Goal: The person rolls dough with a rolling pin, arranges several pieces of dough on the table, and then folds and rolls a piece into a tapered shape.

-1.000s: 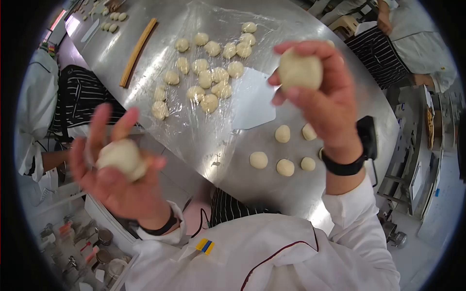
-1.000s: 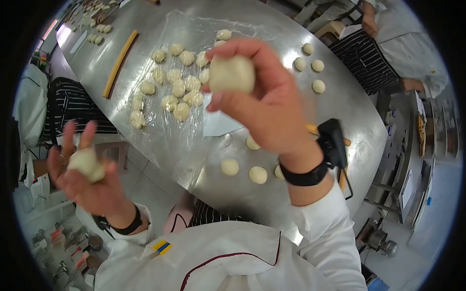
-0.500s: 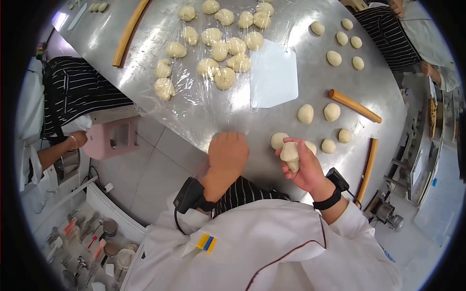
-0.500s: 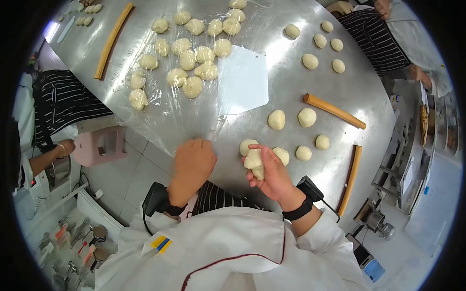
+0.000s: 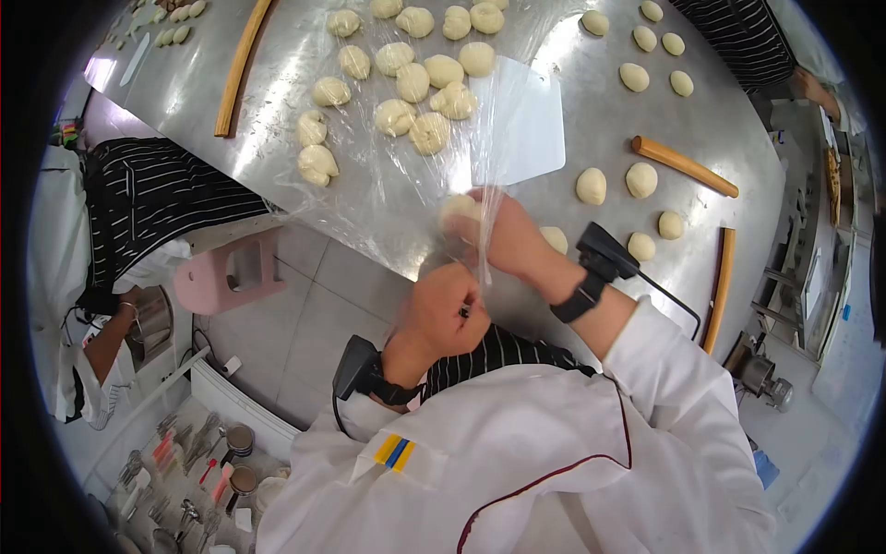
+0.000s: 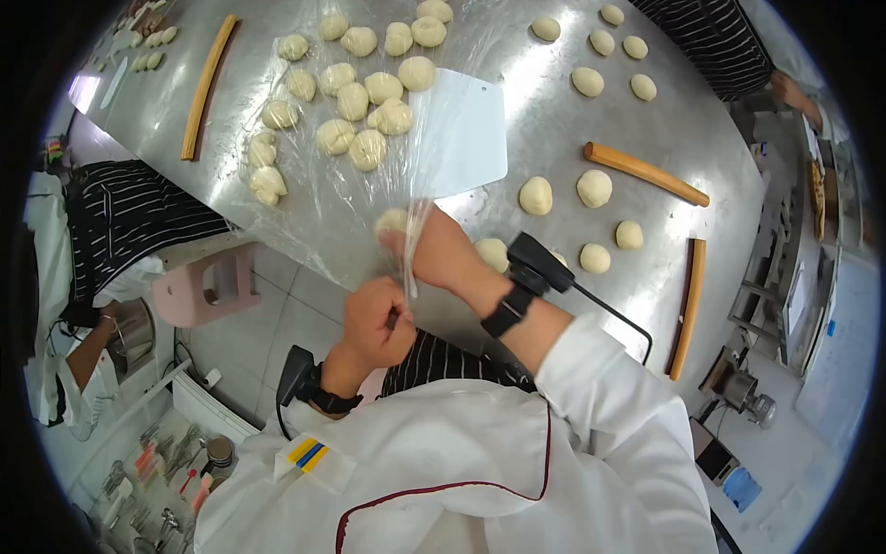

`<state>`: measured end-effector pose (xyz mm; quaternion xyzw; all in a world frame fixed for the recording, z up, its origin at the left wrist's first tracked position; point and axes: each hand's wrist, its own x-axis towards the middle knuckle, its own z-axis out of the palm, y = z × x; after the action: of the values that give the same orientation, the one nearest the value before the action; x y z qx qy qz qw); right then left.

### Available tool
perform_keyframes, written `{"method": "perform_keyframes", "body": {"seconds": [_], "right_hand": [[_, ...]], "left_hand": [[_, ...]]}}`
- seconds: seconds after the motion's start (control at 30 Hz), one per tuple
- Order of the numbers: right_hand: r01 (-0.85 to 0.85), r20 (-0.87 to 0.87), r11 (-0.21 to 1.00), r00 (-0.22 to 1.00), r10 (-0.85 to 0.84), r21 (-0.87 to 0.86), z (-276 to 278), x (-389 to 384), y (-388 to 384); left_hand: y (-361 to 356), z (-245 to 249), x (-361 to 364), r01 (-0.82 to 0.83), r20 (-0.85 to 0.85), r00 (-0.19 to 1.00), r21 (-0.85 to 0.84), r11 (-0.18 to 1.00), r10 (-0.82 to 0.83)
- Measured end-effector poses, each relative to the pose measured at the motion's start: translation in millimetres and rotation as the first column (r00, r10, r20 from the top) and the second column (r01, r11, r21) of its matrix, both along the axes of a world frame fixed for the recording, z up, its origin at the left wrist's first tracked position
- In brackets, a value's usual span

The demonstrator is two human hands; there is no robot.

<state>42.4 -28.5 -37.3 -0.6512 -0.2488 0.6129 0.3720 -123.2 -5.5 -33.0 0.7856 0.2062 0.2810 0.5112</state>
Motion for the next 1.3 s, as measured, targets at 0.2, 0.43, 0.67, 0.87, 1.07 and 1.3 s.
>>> {"method": "perform_keyframes", "body": {"seconds": [0.2,0.43,0.67,0.87,1.07,1.3], "right_hand": [[0.127,0.053,0.889,0.984,-0.167,0.440,-29,-22,36],[0.295,-0.298,0.916,0.931,-0.211,0.272,-19,5,-7],[0.133,-0.431,0.986,0.899,-0.078,0.099,3,0,28],[0.220,-0.235,0.853,0.965,-0.118,0.473,-43,-14,29],[-0.445,0.767,0.727,0.618,-0.173,0.522,-44,6,25],[-0.641,0.969,0.754,0.246,0.025,0.143,34,29,-88]], "left_hand": [[-6,6,13,-0.050,-0.003,0.999,0.126,0.991,0.050],[-3,-2,15,-0.024,-0.010,1.000,0.132,0.991,0.026],[3,-3,18,0.003,-0.008,1.000,0.136,0.991,-0.002],[7,0,13,0.014,-0.037,0.999,0.161,0.987,-0.009],[4,0,13,0.075,-0.029,0.997,0.224,0.972,-0.071],[29,6,52,0.139,-0.251,0.967,0.661,0.737,0.043]]}}
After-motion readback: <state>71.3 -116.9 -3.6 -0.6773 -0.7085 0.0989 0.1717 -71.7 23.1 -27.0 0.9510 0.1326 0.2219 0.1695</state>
